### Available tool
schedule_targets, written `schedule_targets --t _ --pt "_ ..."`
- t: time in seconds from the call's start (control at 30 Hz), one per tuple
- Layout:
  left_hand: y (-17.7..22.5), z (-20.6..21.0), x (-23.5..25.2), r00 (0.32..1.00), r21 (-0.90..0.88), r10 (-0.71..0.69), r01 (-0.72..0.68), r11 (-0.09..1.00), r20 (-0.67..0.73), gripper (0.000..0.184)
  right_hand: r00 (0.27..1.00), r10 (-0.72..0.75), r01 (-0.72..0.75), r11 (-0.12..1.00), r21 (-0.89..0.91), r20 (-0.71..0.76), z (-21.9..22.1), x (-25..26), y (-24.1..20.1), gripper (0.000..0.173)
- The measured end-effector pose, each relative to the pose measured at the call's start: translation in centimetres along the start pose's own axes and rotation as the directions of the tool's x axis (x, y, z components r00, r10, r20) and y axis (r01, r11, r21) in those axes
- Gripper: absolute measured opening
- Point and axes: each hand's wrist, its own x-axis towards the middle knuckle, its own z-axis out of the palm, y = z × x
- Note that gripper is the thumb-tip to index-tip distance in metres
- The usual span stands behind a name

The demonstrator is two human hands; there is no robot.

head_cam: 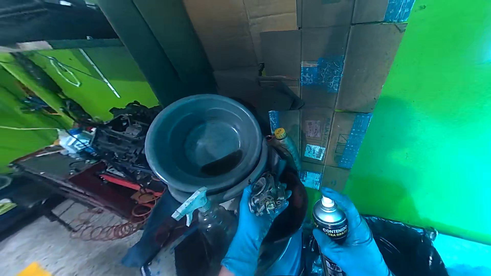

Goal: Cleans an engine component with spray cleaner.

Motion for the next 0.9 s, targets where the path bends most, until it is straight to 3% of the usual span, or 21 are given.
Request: schedule_targets --t 0.17,0.27,0.4,0.6,0.67,0.8,0.9 --pt "0.2 0.5 -0.7 1.0 -0.122 -0.019 0.021 0.992 0.019 0.063 0.999 -0.035 0.035 0.999 -0.021 0.016 0.8 -0.1 0.3 0.078" --pt "0.3 1.1 -1.0 0.998 -0.13 -0.043 0.036 0.991 -0.053 0.062 0.999 -0.009 0.01 1.0 -0.029 0.033 1.2 -0.3 0.1 0.076" --pt "-0.3 1.1 -0.7 0.993 -0.036 -0.001 -0.004 0.999 -0.115 0.06 0.997 -0.022 0.028 0.996 -0.09 0.068 2.4 0.2 -0.1 0.074" --pt "-1.6 2.2 -0.6 0.956 0.179 0.223 -0.19 0.965 -0.189 0.045 0.985 0.103 -0.049 0.937 -0.347 0.139 5.2 1.2 0.9 0.07" --pt "-1.5 3.5 -1.4 0.949 0.202 0.23 -0.187 0.961 -0.217 0.046 0.986 0.123 -0.075 0.927 -0.368 0.109 5.6 1.5 1.3 0.07" --pt "-2.4 1.0 0.2 0.953 0.218 0.253 -0.215 0.952 -0.166 0.046 0.973 0.132 -0.057 0.931 -0.361 0.187 5.8 1.0 1.1 0.07" --pt "-2.1 0.8 0.4 0.963 0.166 0.186 -0.154 0.974 -0.197 0.047 0.968 0.162 -0.074 0.916 -0.395 0.193 5.2 0.6 1.5 0.07"
